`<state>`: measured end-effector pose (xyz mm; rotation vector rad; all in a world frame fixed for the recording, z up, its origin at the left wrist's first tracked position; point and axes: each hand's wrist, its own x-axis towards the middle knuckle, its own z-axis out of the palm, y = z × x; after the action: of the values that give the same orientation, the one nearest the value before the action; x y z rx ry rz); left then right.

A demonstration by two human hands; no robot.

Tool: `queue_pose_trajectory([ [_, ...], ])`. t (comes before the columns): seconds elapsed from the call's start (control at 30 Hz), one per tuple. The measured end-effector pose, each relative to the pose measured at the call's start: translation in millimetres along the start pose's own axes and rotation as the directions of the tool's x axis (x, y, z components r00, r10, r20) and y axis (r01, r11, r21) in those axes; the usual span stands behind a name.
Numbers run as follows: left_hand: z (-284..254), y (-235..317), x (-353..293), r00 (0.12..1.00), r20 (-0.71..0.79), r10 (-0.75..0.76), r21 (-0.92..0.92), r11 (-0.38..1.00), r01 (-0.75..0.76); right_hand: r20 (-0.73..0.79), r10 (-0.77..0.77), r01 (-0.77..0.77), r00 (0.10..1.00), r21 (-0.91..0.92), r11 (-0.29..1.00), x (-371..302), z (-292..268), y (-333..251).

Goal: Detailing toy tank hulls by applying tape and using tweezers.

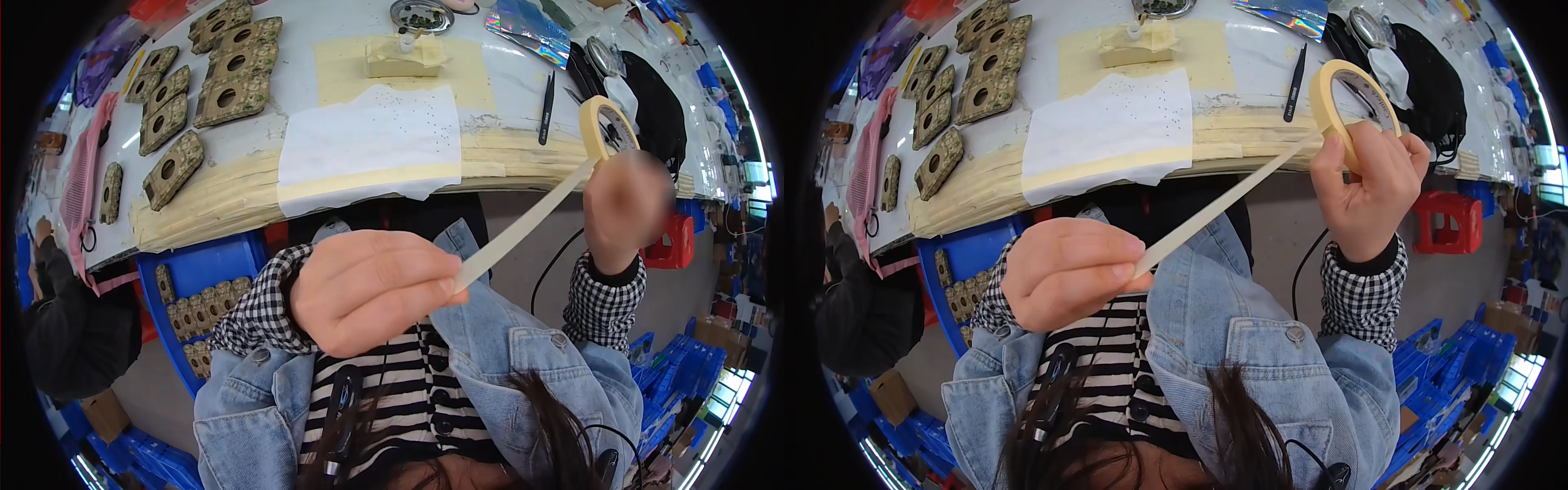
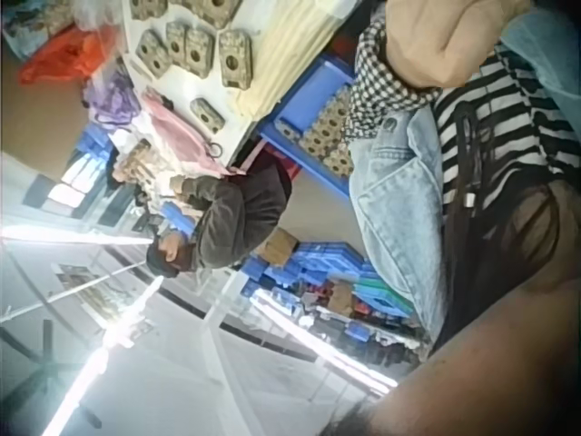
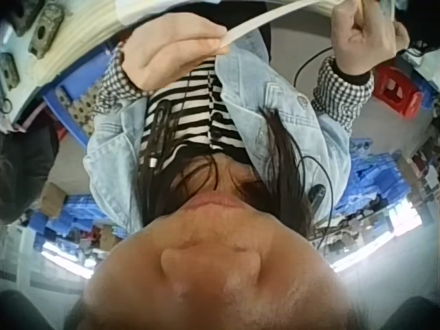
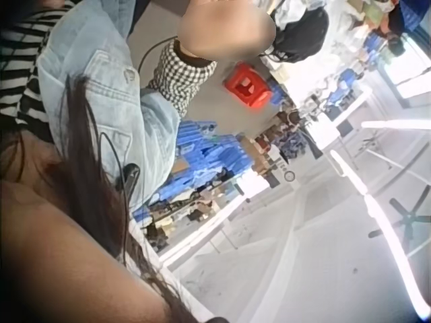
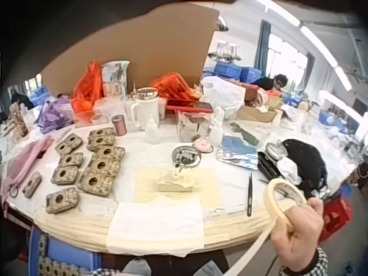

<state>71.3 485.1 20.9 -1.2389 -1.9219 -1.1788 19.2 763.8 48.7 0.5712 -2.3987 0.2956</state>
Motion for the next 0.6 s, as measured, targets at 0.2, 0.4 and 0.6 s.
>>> queue_pose_trajectory([
  [0.2, 12, -1, 7, 0.965, 0.015, 0.261, 0.058, 0.964, -0.261, -0.025, 0.382, -0.303, 0.924, 0.563, 0.769, -7, 26, 20],
  [0.4, -35, 2, 9, 0.982, 0.182, -0.054, 0.013, 0.999, 0.053, -0.036, 0.526, -0.408, 0.85, 0.588, 0.699, -3, 19, 82],
  [0.6, -80, 9, 31, 0.867, 0.391, -0.308, 0.128, 0.951, 0.28, 0.103, 0.062, -0.071, 0.993, 0.091, 0.993, -2, 48, 61],
])
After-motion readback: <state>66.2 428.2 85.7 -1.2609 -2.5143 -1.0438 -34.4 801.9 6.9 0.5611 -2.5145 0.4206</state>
